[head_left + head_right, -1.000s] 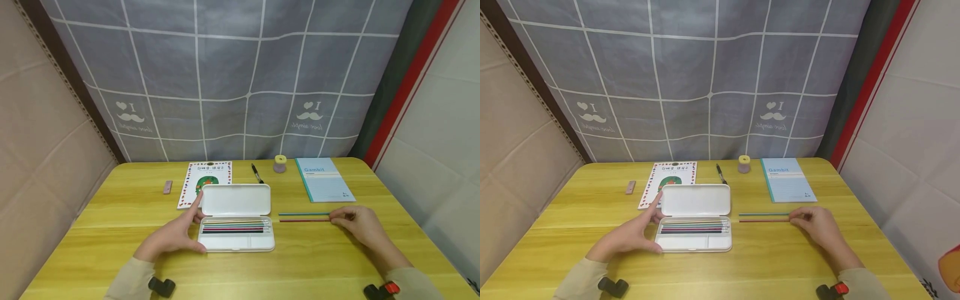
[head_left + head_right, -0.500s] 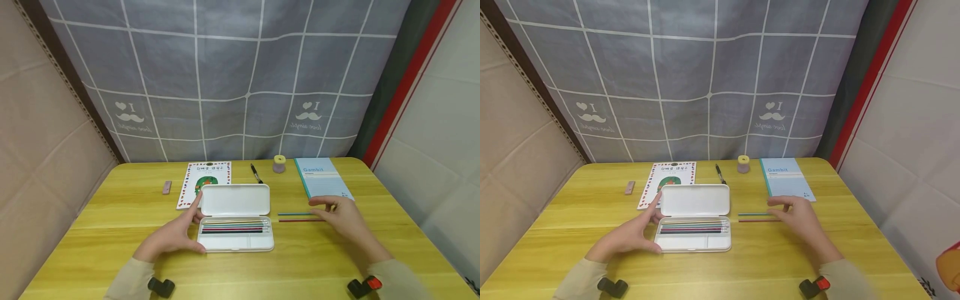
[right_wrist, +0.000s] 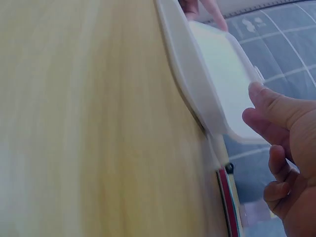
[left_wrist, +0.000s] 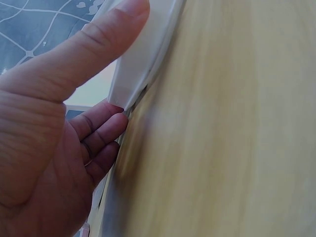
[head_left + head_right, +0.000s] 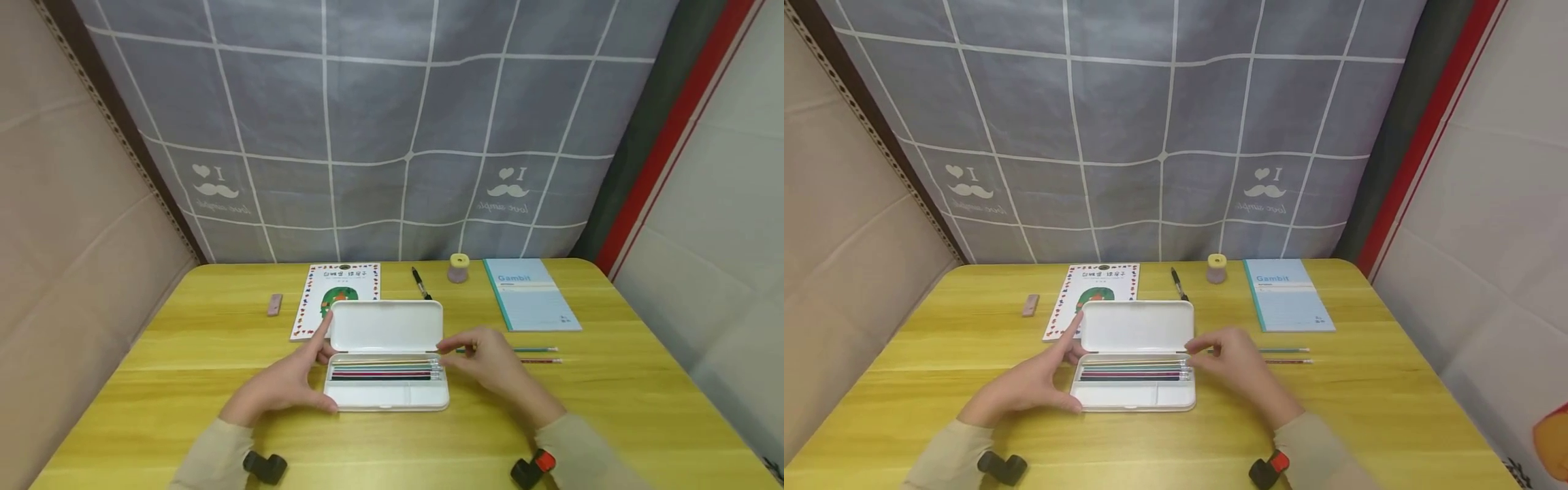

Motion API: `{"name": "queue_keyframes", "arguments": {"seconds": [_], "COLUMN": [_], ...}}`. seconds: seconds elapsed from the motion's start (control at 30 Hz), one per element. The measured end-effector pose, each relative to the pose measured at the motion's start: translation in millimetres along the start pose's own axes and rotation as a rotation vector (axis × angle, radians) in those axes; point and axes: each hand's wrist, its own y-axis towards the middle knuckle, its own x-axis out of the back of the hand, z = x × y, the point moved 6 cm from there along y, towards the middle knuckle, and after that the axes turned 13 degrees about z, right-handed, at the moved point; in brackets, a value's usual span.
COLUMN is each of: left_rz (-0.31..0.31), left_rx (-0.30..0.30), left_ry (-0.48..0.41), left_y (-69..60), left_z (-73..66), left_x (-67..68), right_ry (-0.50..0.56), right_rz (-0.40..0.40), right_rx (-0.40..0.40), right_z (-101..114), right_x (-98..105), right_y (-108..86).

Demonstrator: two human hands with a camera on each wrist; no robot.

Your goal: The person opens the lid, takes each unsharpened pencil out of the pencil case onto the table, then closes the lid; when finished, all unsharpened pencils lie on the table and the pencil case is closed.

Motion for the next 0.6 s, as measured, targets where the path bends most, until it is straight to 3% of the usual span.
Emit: {"name": "queue_keyframes", "arguments": {"seconds": [0.2, 0.6], "left_rz": [0.004, 0.004], "left_rx": [0.001, 0.029], "left_ry": [-0.010, -0.006], "left_y": [0.6, 0.3], "left_z": [-2.9, -1.5], "left_x": [-0.2, 0.7], "right_ry": [-0.012, -0.123], "right_rz": [0.067, 0.124], "right_rx": [-0.005, -0.059], "right_z": [9.3, 14.9], "right_x": [-19.1, -33.3], "right_y": [8.2, 16.3]}}
